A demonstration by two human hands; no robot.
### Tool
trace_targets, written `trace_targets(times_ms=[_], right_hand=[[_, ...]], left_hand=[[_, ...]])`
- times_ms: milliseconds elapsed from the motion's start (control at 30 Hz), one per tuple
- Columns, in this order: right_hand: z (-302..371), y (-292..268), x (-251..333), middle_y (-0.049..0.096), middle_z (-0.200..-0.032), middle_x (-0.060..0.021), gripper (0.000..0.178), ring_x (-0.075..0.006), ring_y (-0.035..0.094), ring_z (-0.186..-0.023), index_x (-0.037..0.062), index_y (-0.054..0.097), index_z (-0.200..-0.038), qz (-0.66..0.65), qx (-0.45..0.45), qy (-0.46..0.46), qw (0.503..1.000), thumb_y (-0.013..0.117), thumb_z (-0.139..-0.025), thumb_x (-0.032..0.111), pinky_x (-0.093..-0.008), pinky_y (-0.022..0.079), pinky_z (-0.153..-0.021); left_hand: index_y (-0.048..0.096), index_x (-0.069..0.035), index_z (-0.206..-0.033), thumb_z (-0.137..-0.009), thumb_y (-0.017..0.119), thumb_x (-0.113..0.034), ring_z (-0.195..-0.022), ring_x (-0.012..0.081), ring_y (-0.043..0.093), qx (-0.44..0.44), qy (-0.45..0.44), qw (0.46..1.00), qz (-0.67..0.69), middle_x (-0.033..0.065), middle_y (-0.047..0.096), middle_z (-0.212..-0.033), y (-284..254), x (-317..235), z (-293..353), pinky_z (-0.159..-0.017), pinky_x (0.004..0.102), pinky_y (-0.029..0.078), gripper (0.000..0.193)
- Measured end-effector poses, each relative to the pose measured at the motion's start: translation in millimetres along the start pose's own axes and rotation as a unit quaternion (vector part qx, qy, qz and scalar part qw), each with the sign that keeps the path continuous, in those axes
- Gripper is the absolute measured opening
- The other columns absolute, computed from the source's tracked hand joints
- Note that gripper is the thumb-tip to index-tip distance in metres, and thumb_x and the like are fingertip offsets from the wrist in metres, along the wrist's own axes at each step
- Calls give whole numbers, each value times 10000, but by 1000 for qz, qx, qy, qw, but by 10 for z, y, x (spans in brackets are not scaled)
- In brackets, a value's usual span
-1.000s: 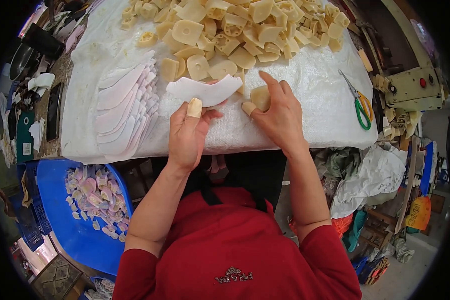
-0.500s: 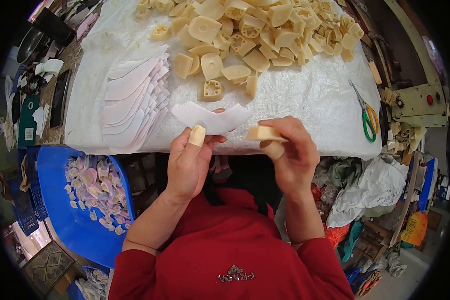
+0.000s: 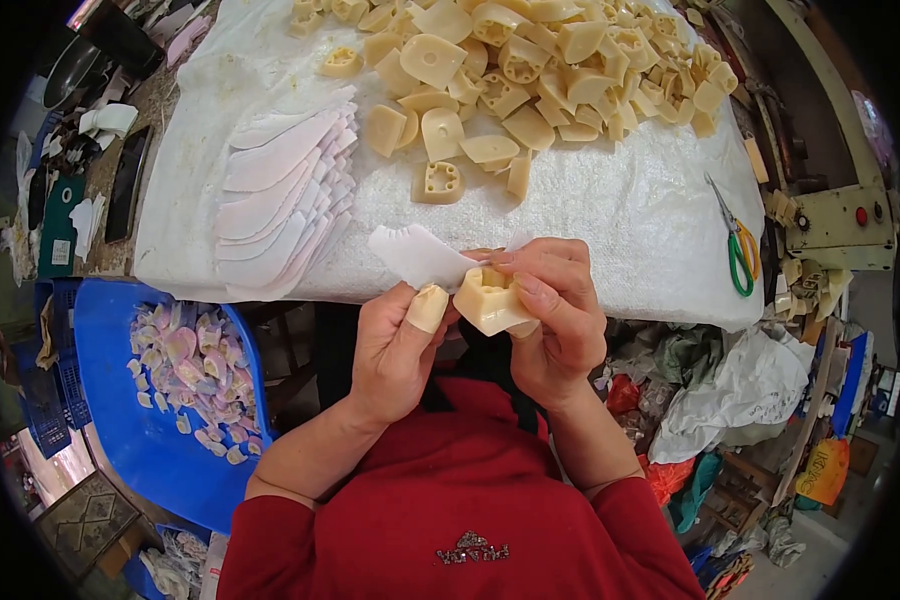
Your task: Assembling shoe heel components by hand.
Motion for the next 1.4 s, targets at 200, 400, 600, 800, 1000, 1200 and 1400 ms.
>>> trace_targets(times_ms=[200, 400, 600, 800, 1000, 1200, 1400], right_hand=[[11, -9, -2, 629, -976, -103, 437, -263, 529, -799, 56, 578, -1044, 24, 1, 4, 1000, 619, -638, -100, -337, 453, -684], [-44, 0, -29, 653, -933, -55, 445, -228, 464, -756, 96, 583, -1033, 92, 18, -23, 995, 674, -617, -33, -320, 378, -666], [-70, -46, 41, 616, -870, 10, 343, -231, 470, -792, 136, 615, -916, 201, 57, -18, 978, 671, -587, 59, -411, 301, -744], [-167, 44, 74, 494, -775, 25, 246, -225, 480, -814, 147, 596, -825, 296, 175, 47, 938, 629, -592, 78, -459, 261, -758], [-87, 73, 38, 478, -764, -5, 227, -218, 472, -793, 126, 577, -815, 279, 206, 49, 937, 618, -598, 73, -451, 258, -763], [17, 16, -117, 498, -792, -22, 267, -216, 467, -760, 110, 582, -868, 147, 145, 79, 975, 628, -628, 3, -409, 269, -756], [46, 18, -112, 495, -795, -49, 276, -237, 463, -755, 78, 569, -899, -8, 160, 153, 975, 624, -654, -34, -354, 286, -745]], left_hand=[[490, 48, -1252, -972, 421, -227, -882, 56, 536, -20, 51, 997, -56, 79, 583, -1157, 67, -47, 19, -696, 168, 409, 399], [536, 59, -1190, -973, 408, -203, -796, 68, 568, 2, 140, 973, -185, 80, 633, -1044, -8, -174, -1, -669, 212, 474, 363], [585, 60, -1096, -930, 485, -84, -661, 78, 572, -68, 202, 945, -249, 81, 651, -887, -26, -454, -30, -587, 198, 469, 241], [614, 54, -1045, -901, 538, -53, -642, 97, 569, -34, 229, 912, -338, 98, 638, -851, 14, -387, -48, -572, 216, 466, 194], [621, 28, -1062, -859, 576, -13, -688, 153, 586, -25, 315, 825, -468, 108, 620, -829, 106, -382, -27, -603, 258, 486, 212], [641, 0, -1049, -841, 607, -8, -726, 152, 569, -18, 258, 870, -419, 89, 585, -880, 75, -362, -19, -601, 252, 479, 210], [652, -16, -945, -810, 676, -91, -625, 138, 519, 29, 244, 915, -319, 52, 552, -788, 6, -307, -110, -579, 239, 451, 156]])
Point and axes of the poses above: each hand's wrist, its own z-axis away from the middle knuckle, its own y-axis out of the palm, x = y × z, the point moved 6 cm from there along -z, towards the middle knuckle
